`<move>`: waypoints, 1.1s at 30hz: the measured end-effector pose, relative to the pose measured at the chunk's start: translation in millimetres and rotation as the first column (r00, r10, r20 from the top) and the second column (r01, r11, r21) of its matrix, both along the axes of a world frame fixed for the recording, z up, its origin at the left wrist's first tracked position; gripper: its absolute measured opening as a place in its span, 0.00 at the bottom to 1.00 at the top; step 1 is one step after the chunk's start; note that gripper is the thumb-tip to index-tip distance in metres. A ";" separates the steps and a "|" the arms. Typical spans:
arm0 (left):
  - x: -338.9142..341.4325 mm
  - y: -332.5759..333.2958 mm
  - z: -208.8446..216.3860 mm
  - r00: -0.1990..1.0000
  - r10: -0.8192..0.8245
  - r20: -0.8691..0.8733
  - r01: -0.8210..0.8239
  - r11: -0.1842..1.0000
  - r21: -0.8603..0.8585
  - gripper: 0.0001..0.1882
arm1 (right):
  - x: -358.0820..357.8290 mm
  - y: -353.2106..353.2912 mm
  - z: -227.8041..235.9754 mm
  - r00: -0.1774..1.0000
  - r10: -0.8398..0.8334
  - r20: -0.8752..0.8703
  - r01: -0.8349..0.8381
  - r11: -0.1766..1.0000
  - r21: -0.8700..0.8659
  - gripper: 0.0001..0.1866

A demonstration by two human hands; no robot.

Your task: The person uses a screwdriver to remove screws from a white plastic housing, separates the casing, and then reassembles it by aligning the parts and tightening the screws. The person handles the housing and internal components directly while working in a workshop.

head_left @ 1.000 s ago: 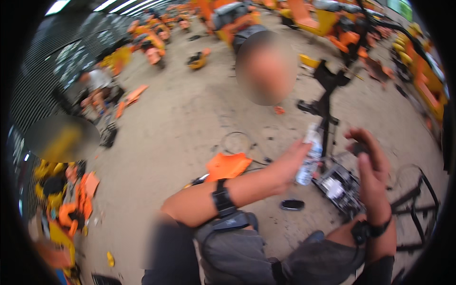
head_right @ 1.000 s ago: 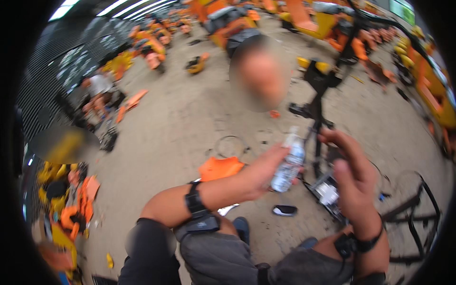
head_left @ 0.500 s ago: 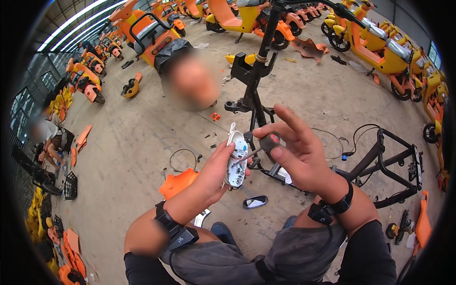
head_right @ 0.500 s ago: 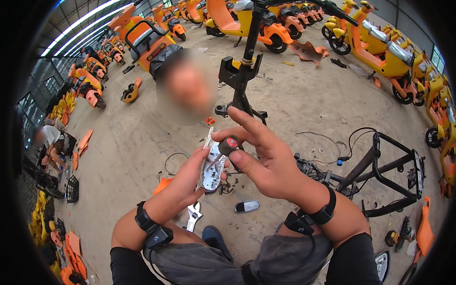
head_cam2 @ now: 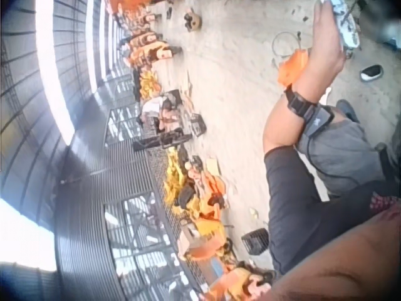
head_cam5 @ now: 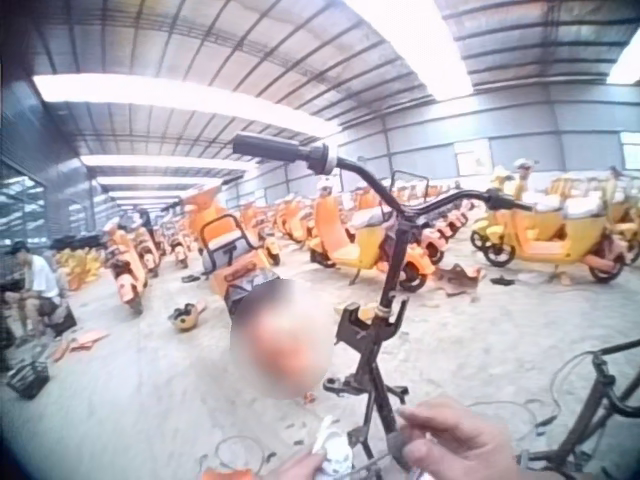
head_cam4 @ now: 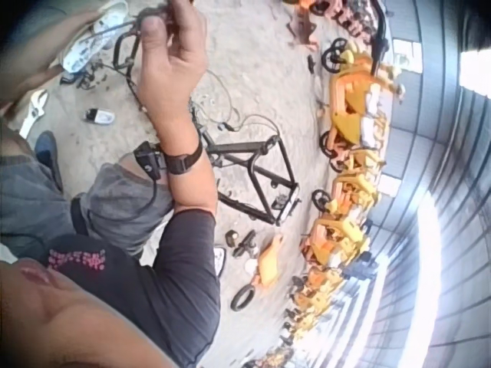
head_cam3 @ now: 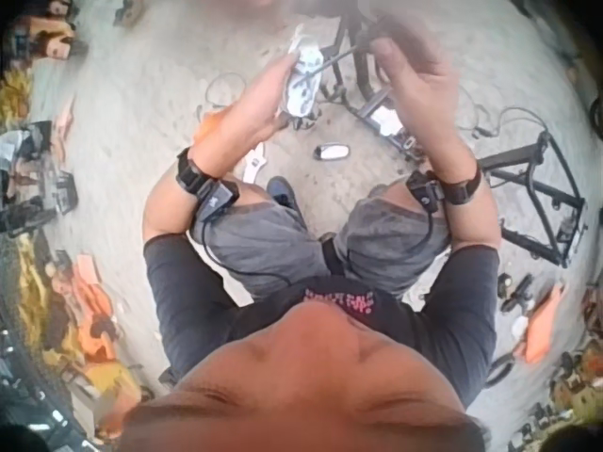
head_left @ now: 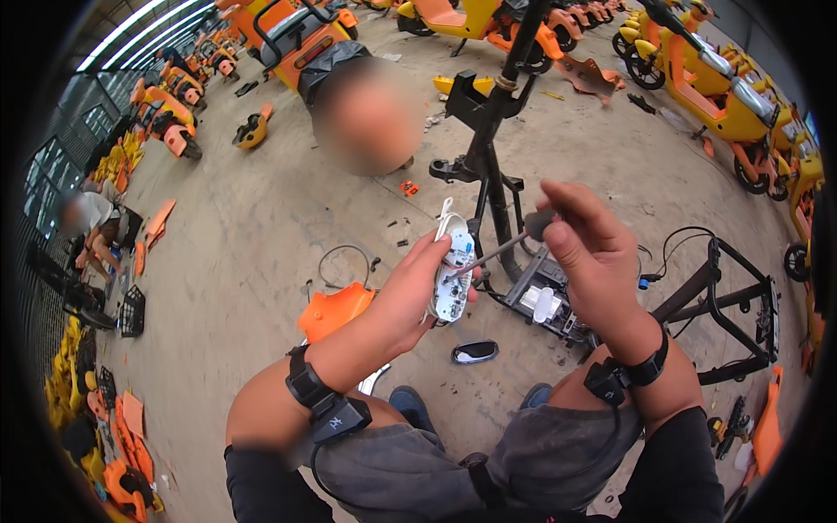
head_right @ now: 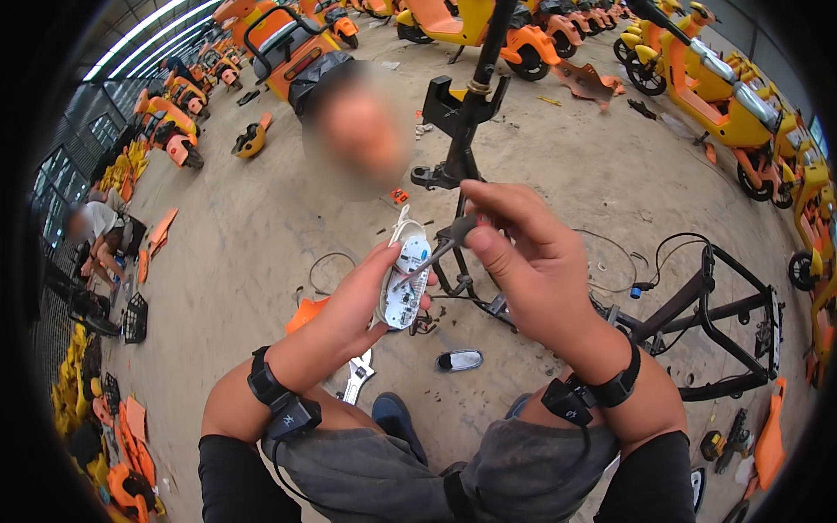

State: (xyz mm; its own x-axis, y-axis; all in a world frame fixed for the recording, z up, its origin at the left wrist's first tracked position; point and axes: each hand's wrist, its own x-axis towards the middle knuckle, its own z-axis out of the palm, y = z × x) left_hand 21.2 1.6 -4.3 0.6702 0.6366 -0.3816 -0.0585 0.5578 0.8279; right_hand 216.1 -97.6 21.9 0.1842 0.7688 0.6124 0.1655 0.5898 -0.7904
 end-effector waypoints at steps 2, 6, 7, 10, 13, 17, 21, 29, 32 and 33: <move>0.2 -0.1 0.6 1.000 0.009 0.009 -0.009 1.000 -0.007 0.15 | -8.5 -3.2 3.3 0.988 0.032 -0.150 -0.038 0.998 -0.041 0.21; 0.2 -0.2 -1.1 1.000 0.011 0.028 -0.010 1.000 -0.024 0.17 | 0.2 -0.6 2.9 0.992 0.071 0.101 -0.074 0.997 0.028 0.23; 0.0 0.5 -2.8 0.999 0.007 0.039 -0.006 1.000 -0.028 0.17 | -2.1 -0.5 3.9 0.993 0.044 0.111 -0.047 0.999 0.022 0.23; 0.2 0.4 -3.1 0.999 0.008 0.052 -0.007 1.000 -0.020 0.17 | -7.7 -0.4 5.0 0.994 -0.012 0.110 0.009 1.000 0.027 0.23; 0.2 1.1 -1.6 0.999 0.004 0.051 -0.004 1.000 -0.006 0.18 | -0.6 2.9 -3.9 0.998 0.011 0.064 -0.014 0.999 0.042 0.20; 0.9 1.2 -4.6 0.999 -0.003 0.051 0.004 1.000 -0.021 0.19 | 5.3 0.9 -6.8 1.000 0.001 0.024 0.000 1.000 -0.019 0.18; 1.2 0.9 -6.7 0.999 0.014 0.046 -0.015 1.000 0.015 0.19 | -8.6 3.7 -3.6 0.998 0.012 -0.055 -0.013 1.000 -0.017 0.22; -0.4 0.2 -10.2 0.999 0.013 0.047 -0.012 1.000 -0.012 0.28 | 0.2 3.4 -9.6 0.981 -0.145 0.129 0.152 0.987 -0.046 0.24; 2.8 -0.1 -9.8 0.998 -0.010 0.067 0.009 1.000 0.015 0.31 | 11.5 4.5 -17.8 0.991 -0.125 0.052 0.127 0.991 -0.038 0.23; 3.4 -0.6 -9.9 0.998 -0.010 0.067 0.008 1.000 0.024 0.31 | 11.6 4.6 -20.5 0.991 -0.129 0.040 0.130 0.991 -0.023 0.22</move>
